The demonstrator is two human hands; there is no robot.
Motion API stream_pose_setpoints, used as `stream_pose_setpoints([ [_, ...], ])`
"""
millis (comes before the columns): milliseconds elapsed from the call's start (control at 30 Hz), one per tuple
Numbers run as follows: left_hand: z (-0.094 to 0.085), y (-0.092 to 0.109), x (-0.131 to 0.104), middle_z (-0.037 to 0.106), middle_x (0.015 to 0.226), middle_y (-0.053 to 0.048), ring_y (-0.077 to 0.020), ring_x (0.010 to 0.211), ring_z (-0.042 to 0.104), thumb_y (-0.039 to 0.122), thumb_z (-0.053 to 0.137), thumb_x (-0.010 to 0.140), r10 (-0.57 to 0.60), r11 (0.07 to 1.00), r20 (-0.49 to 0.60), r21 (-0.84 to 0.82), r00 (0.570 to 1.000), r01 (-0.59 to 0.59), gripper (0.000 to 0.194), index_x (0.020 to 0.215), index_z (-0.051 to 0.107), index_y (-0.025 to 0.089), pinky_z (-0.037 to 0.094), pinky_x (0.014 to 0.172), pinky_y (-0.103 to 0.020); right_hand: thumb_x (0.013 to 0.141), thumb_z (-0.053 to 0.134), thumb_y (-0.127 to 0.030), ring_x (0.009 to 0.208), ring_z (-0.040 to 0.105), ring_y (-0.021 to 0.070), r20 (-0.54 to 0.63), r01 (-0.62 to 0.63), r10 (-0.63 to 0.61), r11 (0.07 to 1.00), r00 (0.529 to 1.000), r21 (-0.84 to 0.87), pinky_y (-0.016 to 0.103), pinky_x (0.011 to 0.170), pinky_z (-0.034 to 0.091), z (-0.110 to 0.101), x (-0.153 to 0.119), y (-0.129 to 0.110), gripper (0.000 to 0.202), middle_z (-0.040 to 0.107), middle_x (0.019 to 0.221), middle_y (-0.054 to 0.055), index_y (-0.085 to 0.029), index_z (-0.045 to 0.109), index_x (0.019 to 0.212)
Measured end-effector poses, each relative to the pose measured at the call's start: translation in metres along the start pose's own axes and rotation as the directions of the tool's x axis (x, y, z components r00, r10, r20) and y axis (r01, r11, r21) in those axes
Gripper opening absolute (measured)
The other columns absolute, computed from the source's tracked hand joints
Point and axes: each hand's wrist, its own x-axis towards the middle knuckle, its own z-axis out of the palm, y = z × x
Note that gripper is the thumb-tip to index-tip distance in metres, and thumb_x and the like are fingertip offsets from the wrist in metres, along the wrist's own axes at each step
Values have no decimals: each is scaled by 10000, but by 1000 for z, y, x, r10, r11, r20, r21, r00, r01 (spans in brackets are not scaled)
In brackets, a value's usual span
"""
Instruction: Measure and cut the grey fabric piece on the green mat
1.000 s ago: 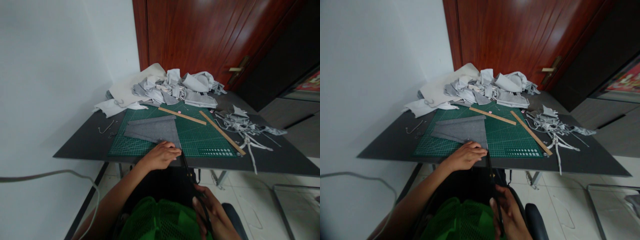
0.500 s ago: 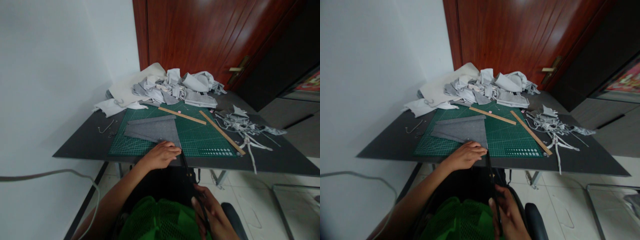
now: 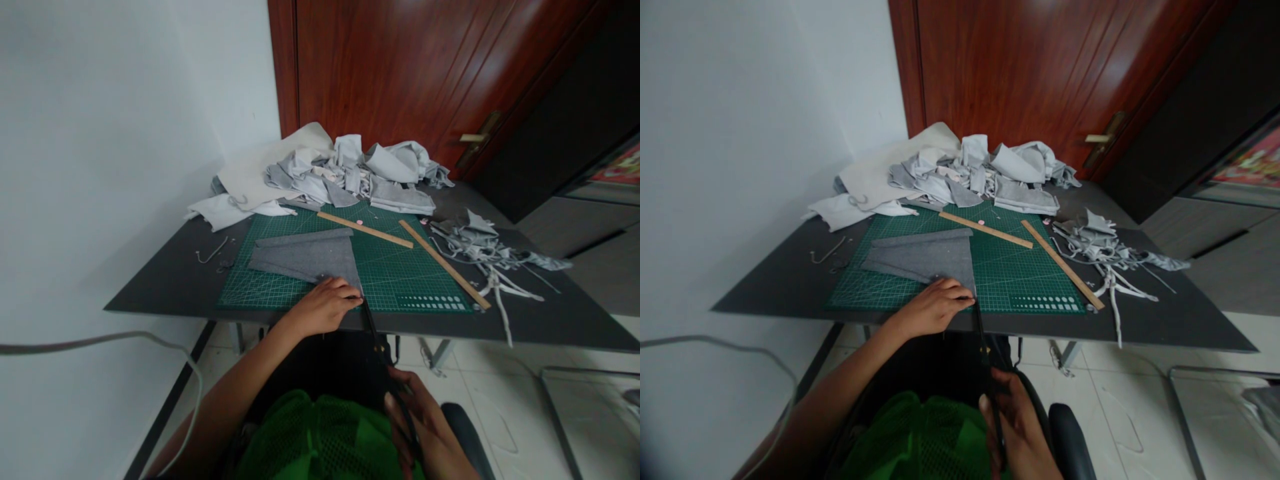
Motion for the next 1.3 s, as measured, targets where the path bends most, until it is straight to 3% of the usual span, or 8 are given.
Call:
stream_pose_setpoints([
  [333, -1, 0, 0, 683, 1298, -9, -219, 1109, 535, 99, 559, 955, 8, 1000, 11, 8, 1000, -8, 375, 1278, 657, 263, 421, 951, -371, 766, 764, -707, 399, 376, 68, 10, -12, 12, 1000, 1000, -21, 193, 350, 307, 2, -3, -4, 717, 505, 655, -85, -258, 518, 1269],
  [633, -1, 0, 0, 681, 1315, -3, -220, 1115, 534, 105, 548, 961, 7, 1000, 7, -8, 1000, -7, 388, 1299, 643, 270, 422, 952, -376, 744, 759, -733, 385, 388, 72, -16, 1, 0, 1000, 1000, 31, 207, 341, 330, 9, -6, -1, 787, 579, 699, -57, -260, 502, 1319],
  [900, 0, 0, -1, 680, 1319, 2, -214, 1133, 531, 119, 563, 967, 7, 1000, -5, -13, 1000, -7, 390, 1316, 639, 276, 420, 954, -373, 770, 755, -710, 408, 417, 75, 13, 17, -17, 999, 1000, -31, 233, 374, 371, -2, -1, 4, 781, 612, 755, -41, -244, 495, 1340],
  [1033, -1, 0, -1, 686, 1316, -11, -220, 1117, 541, 120, 548, 978, 12, 1000, 3, -5, 1000, -12, 361, 1291, 654, 263, 415, 942, -369, 772, 756, -708, 400, 423, 81, 80, -11, 13, 1000, 997, -24, 223, 363, 360, -5, 2, 3, 756, 585, 690, -60, -242, 498, 1309],
  [1300, -1, 0, 0, 687, 1306, -5, -215, 1116, 539, 109, 546, 972, 18, 1000, -3, -6, 1000, -18, 373, 1296, 647, 265, 416, 943, -364, 800, 741, -697, 386, 385, 64, 40, 4, -3, 1000, 999, -28, 193, 347, 345, -1, -1, 0, 746, 531, 626, -91, -221, 464, 1303],
])
